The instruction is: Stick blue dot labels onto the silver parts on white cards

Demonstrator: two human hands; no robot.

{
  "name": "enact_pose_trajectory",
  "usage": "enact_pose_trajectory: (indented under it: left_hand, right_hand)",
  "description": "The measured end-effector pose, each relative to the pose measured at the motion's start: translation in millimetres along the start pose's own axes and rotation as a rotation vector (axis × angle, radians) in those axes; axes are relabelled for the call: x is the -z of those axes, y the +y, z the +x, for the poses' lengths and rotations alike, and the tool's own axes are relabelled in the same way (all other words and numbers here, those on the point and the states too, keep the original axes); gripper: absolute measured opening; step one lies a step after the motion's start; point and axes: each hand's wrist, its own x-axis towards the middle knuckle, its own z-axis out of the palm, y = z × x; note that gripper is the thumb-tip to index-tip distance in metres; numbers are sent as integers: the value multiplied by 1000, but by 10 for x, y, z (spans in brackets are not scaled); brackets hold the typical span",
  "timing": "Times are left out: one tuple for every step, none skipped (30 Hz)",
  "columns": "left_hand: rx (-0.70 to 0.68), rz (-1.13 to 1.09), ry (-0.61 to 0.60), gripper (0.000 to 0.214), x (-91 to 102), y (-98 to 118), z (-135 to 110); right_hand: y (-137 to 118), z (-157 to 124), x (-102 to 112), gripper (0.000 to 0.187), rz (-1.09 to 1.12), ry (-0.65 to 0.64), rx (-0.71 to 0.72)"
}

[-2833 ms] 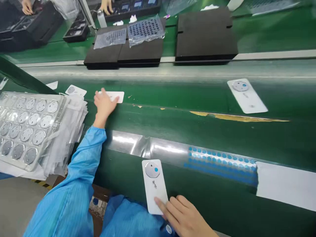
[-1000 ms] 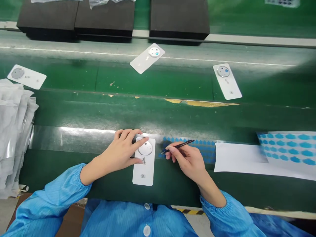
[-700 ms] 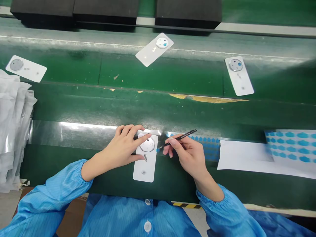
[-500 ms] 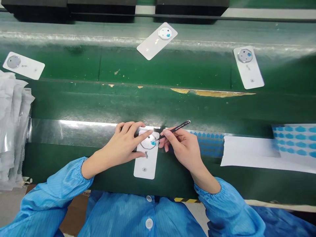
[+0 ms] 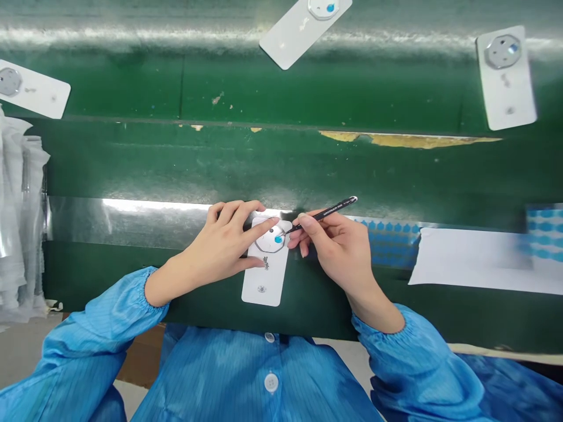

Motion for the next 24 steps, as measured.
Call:
enact_pose_trajectory:
  left_hand:
    - [-1,1,1,79,4,2,2]
    - [-2,1,4,79,7,4,5]
    - [-2,2,6,79,11,6,8]
    - [-3,3,6,79,13,7,10]
    - [-2,3,5,79,15,8,11]
    - [-1,4,5,79,17,9,12]
    - [0,4,4,79,18,9,11]
    - [0,4,4,79,18,10,10]
    - [1,4,3,79,18,11,8]
    - [4,3,2,79,17,13,5]
    - [8,2,2,78,15,17,2]
    - [14,-1,2,78,12,24,-1]
    - [22,-5,4,77,8,32,-4]
    - [32,-8,8,77,3,42,-7]
    - [41,-10,14,77,-3,52,-9]
    - [48,-13,19,77,-8,63,-10]
    - [54,-16,22,76,-13,73,-11]
    - [59,-20,23,75,-17,81,-11]
    - [61,-24,23,75,-19,88,-11]
    - [62,-27,23,74,-20,92,-10]
    - [62,-28,22,75,-19,95,-10]
    - [61,-27,22,75,-18,96,-10]
    - [60,-25,21,76,-17,95,-10]
    - [58,-22,20,76,-16,93,-11]
  right_hand:
    - [0,-1,0,34,2,2,0]
    - [1,-1,-1,34,3,3,0]
    - [2,0,-1,34,4,4,-1]
    - [4,1,-2,35,5,5,-3]
    - [6,3,-3,35,5,4,-5]
    - [8,5,-5,36,4,6,-7]
    - [10,6,-7,36,4,6,-8]
    - [12,6,-9,36,4,7,-7]
    - [14,4,-11,37,5,8,-7]
    - [14,2,-13,37,5,10,-6]
    - [12,-2,-15,38,6,15,-7]
    - [9,-7,-17,38,8,20,-11]
    - [4,-12,-19,38,10,25,-18]
    - [-3,-17,-20,38,12,31,-25]
    - [-11,-21,-22,38,11,35,-33]
    - [-19,-23,-23,39,10,38,-39]
    - [-26,-25,-24,39,7,40,-43]
    - [-31,-25,-25,40,4,42,-44]
    - [-33,-25,-26,41,0,43,-44]
    - [-32,-25,-27,41,-3,44,-44]
    - [-28,-24,-26,41,-5,44,-43]
    - [-21,-25,-25,40,-5,43,-41]
    - [-13,-26,-24,40,-5,42,-40]
    - [-4,-28,-23,38,-4,39,-39]
